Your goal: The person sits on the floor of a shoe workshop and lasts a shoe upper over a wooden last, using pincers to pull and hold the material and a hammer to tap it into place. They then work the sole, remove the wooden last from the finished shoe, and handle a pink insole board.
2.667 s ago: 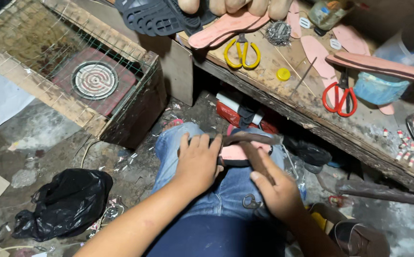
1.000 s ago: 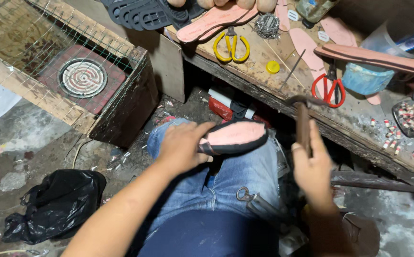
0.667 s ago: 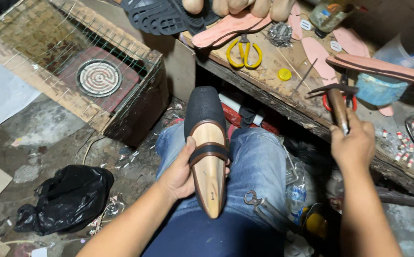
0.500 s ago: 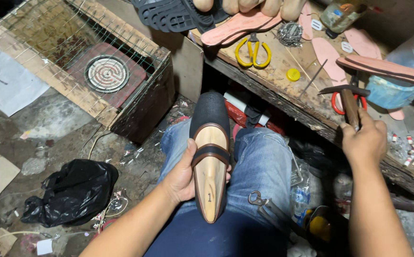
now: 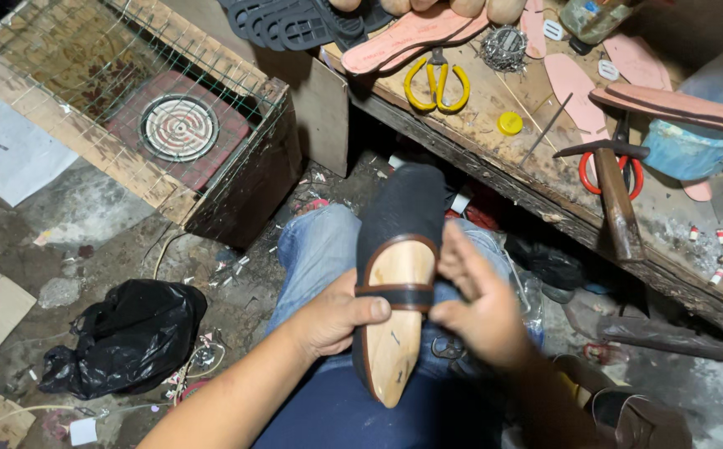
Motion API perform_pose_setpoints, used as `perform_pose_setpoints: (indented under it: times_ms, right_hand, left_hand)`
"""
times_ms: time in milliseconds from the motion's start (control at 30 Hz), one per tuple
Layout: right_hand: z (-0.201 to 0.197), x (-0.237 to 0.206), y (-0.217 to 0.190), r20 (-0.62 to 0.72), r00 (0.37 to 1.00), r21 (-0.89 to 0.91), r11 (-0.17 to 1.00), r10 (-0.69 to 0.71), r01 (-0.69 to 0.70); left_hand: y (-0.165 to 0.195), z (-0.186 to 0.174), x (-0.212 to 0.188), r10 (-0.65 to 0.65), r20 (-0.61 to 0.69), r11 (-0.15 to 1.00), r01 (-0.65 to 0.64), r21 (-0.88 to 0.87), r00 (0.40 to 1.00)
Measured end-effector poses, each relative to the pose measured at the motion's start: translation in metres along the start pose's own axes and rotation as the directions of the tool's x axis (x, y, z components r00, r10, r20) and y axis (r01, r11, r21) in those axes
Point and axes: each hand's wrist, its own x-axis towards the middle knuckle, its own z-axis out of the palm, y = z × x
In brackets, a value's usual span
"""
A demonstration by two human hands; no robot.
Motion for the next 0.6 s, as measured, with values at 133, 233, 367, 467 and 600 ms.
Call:
perform_pose_setpoints:
  times_ms: [133, 233, 367, 467, 600]
  right_hand:
    - [0.032, 0.006, -0.002, -0.078, 0.996, 0.238, 0.971, 0.043, -0.023]
    - [0.031, 0.005, -0.007, -0.049, 0.998, 0.241, 0.969, -0.047, 0.058]
    - [0.033, -0.011, -0.004, -0.002, 0.992, 0.158, 0.98, -0.125, 0.124]
    - [0.036, -0.025, 0.009, -0.071, 0.981, -0.03, 0.982, 0.182, -0.185]
    - [0.03, -0.038, 0.021, 0.012, 0.98, 0.51, 0.842, 0.2, -0.178]
  left_hand:
    - [0.004, 0.007, 0.001, -0.007, -0.004, 0.993, 0.007, 0.117, 1.0]
    - [0.01, 0.014, -0.001, 0.01, 0.007, 0.985, -0.011, 0.17, 1.0]
    - [0.019, 0.023, -0.005, 0.115, 0.01, 0.973, -0.115, 0.2, 0.993]
    - [0.016, 0.029, -0.009, 0.259, -0.082, 0.945, -0.235, 0.228, 0.962]
    - [0.021, 0.02, -0.001, 0.397, -0.077, 0.915, -0.388, 0.109, 0.915]
